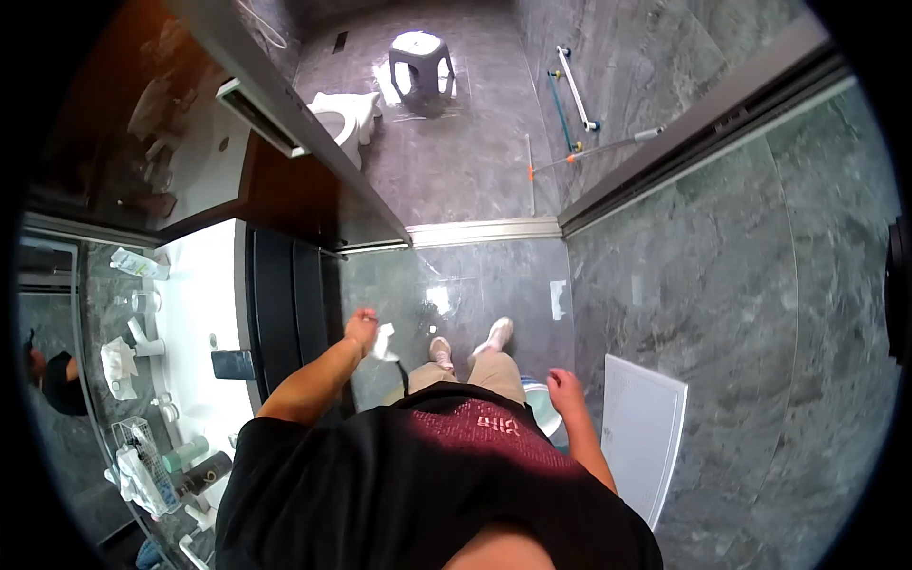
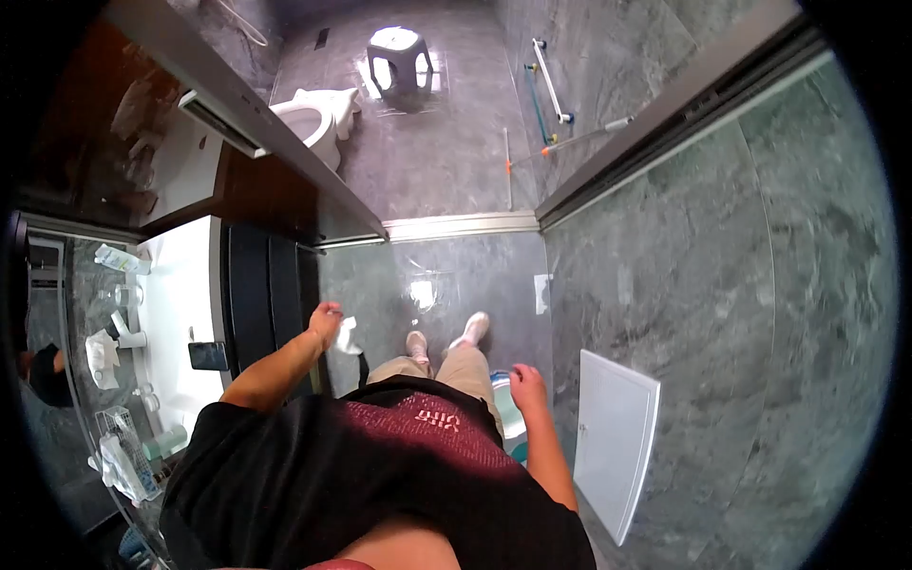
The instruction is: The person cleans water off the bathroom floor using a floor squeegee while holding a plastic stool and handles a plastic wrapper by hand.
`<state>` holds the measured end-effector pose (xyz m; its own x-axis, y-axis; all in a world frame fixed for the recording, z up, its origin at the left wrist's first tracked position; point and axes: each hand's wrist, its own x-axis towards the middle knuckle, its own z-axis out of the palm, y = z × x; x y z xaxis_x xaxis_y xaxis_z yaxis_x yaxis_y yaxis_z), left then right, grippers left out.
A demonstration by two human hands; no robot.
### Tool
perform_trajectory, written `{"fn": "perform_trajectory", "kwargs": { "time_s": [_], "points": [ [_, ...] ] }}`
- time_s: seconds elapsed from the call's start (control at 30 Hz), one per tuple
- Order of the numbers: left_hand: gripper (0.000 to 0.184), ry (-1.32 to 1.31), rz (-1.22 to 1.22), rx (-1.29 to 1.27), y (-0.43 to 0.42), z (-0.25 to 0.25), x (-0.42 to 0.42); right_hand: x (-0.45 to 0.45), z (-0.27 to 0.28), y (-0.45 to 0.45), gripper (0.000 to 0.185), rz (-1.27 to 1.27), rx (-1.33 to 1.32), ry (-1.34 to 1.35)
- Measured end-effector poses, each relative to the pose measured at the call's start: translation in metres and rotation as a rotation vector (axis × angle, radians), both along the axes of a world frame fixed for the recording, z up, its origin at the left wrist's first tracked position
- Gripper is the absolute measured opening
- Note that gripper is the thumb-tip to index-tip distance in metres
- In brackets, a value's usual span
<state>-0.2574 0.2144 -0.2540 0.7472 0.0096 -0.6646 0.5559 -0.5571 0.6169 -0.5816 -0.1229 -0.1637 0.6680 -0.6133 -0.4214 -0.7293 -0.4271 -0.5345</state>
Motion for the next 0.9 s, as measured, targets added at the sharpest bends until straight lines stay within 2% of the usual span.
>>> {"fn": "perform_trajectory", "kwargs": {
  "time_s": [0.07,0.13,0.2,0.23,0.27,0.33,0.37,0.4,0.47,0.5,0.6,0.63,0.67,0.73,0.9],
  "points": [
    [0.019,0.047,0.017,-0.001,0.014,-0.019,0.014,0.005,-0.009,-0.032,0.025,0.011,-0.073,0.008],
    [0.016,0.003,0.054,0.116,0.017,-0.022,0.019,0.014,-0.018,-0.062,0.027,0.021,-0.144,0.023],
    [0.013,-0.148,-0.013,0.322,0.007,-0.015,0.022,0.053,-0.020,-0.111,0.030,0.069,-0.249,-0.027],
    [0.022,-0.164,-0.106,0.381,-0.006,0.007,0.022,0.076,-0.024,-0.142,0.030,0.169,-0.328,-0.068],
    [0.022,-0.158,-0.104,0.389,-0.013,0.012,0.019,0.101,-0.027,-0.170,0.031,0.260,-0.400,-0.108],
    [0.034,-0.072,-0.265,0.468,-0.028,0.020,0.027,0.169,-0.009,-0.222,0.031,0.353,-0.515,-0.159],
    [0.039,-0.056,-0.231,0.413,-0.058,0.051,0.028,0.208,0.008,-0.247,0.033,0.391,-0.569,-0.127],
    [0.039,-0.048,-0.220,0.417,-0.077,0.067,0.029,0.239,0.016,-0.275,0.033,0.436,-0.674,-0.263],
    [0.036,-0.190,-0.484,0.482,-0.106,0.085,0.035,0.305,0.043,-0.323,0.031,0.536,-0.895,-0.150],
    [0.034,-0.186,-0.487,0.491,-0.115,0.089,0.036,0.330,0.042,-0.352,0.031,0.578,-0.987,-0.157],
    [0.030,-0.085,-0.438,0.436,-0.139,0.107,0.044,0.386,0.046,-0.423,0.033,0.694,-1.198,0.223],
    [0.028,-0.084,-0.414,0.416,-0.138,0.102,0.046,0.399,0.049,-0.435,0.033,0.690,-1.145,0.357],
    [0.028,-0.077,-0.413,0.423,-0.137,0.100,0.051,0.402,0.050,-0.445,0.028,0.712,-1.237,0.330],
    [0.027,-0.077,-0.459,0.410,-0.136,0.097,0.065,0.409,0.046,-0.463,0.021,0.719,-1.118,0.476],
    [0.026,-0.071,-0.428,0.393,-0.115,0.093,0.105,0.414,0.037,-0.465,0.017,0.807,-1.239,0.512]
  ]
}}
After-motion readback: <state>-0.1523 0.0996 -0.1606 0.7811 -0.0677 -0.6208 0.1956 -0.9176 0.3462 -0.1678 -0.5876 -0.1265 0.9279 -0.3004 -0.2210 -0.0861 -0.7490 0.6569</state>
